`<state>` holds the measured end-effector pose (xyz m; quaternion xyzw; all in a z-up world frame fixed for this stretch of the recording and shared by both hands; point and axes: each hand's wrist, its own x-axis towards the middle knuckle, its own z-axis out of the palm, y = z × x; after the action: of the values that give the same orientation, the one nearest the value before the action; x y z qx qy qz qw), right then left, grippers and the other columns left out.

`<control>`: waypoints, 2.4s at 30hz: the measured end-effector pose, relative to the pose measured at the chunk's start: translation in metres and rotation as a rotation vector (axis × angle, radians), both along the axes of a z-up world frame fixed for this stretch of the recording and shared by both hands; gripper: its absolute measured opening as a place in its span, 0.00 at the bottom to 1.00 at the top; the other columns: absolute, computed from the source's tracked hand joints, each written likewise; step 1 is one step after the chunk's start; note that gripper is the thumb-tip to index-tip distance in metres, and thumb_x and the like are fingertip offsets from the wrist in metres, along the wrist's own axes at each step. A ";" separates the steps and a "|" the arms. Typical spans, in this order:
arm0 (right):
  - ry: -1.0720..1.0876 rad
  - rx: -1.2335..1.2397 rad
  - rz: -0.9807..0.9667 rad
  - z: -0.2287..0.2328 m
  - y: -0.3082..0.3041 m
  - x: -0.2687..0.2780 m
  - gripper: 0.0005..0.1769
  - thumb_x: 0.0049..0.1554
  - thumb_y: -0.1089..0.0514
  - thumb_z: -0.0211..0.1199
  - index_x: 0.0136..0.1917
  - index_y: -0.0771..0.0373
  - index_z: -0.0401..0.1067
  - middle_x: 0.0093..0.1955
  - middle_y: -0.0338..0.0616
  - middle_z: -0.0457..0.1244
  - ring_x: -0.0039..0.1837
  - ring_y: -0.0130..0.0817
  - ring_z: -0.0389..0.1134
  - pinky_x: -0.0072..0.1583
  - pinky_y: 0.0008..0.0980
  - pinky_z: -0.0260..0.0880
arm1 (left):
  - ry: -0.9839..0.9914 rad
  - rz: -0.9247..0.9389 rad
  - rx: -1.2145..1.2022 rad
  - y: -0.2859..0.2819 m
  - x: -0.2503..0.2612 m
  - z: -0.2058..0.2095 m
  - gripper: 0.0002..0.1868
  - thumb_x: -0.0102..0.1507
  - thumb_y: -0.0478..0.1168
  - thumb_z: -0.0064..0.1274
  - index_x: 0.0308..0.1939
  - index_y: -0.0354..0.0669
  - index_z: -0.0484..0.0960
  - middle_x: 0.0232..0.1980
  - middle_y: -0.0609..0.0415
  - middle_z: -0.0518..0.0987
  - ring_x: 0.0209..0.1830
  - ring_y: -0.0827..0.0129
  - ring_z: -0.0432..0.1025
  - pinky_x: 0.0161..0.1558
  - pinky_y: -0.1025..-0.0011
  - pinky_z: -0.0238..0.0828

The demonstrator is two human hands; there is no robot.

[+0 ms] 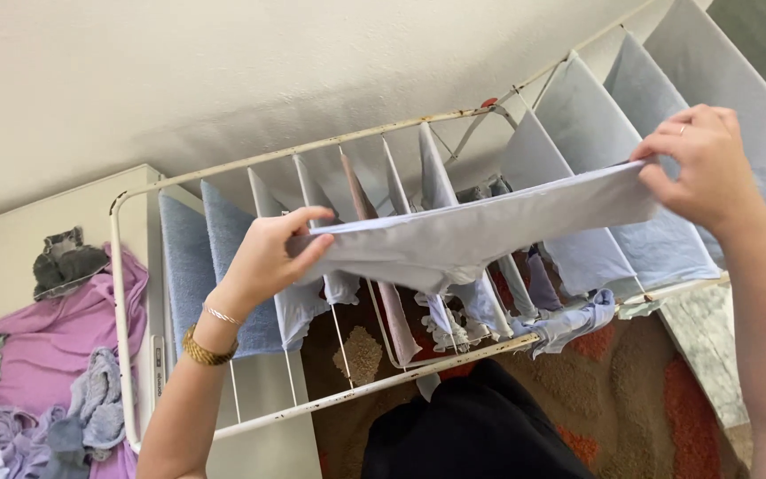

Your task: The person picks up various pieces of wet laundry from a pile on a white surface and hangs them on a nearby drying rack. They handle items such as towels, socks, and underwear, spreading them across the rack's bars. Finally, the person gathers the remaining pile of clothes and walks away.

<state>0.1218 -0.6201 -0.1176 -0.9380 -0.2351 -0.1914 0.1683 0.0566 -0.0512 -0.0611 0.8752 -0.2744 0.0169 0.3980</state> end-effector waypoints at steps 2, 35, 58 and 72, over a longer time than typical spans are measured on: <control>-0.166 -0.250 -0.148 0.004 0.013 -0.021 0.22 0.53 0.50 0.66 0.61 0.48 0.82 0.40 0.21 0.66 0.60 0.38 0.68 0.75 0.42 0.54 | -0.225 0.223 0.521 -0.005 0.003 -0.015 0.31 0.67 0.49 0.51 0.70 0.37 0.69 0.28 0.49 0.77 0.29 0.51 0.71 0.34 0.56 0.67; -0.263 0.327 0.001 -0.090 0.011 0.109 0.21 0.46 0.72 0.72 0.53 0.57 0.81 0.45 0.45 0.67 0.50 0.46 0.65 0.61 0.42 0.66 | -0.372 0.208 0.486 -0.145 0.431 -0.098 0.20 0.62 0.21 0.45 0.57 0.34 0.75 0.48 0.36 0.80 0.51 0.44 0.78 0.56 0.54 0.75; 0.715 0.232 -0.015 -0.320 0.124 0.171 0.27 0.57 0.60 0.62 0.70 0.55 0.69 0.66 0.48 0.62 0.70 0.51 0.62 0.67 0.52 0.63 | 0.475 0.400 0.556 -0.135 0.495 -0.351 0.30 0.68 0.36 0.42 0.76 0.39 0.60 0.70 0.35 0.72 0.67 0.47 0.70 0.65 0.49 0.70; 0.907 0.998 -0.430 -0.383 0.111 0.381 0.31 0.67 0.55 0.56 0.75 0.72 0.50 0.39 0.54 0.71 0.34 0.37 0.74 0.31 0.26 0.76 | 0.515 0.507 0.476 -0.180 0.444 -0.353 0.19 0.67 0.52 0.41 0.42 0.51 0.87 0.42 0.53 0.86 0.48 0.54 0.79 0.52 0.56 0.67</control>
<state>0.5024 -0.5096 -0.5009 -0.7618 0.1646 0.1044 0.6179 0.5007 -0.2312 -0.4145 0.9579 0.0614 -0.1688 0.2238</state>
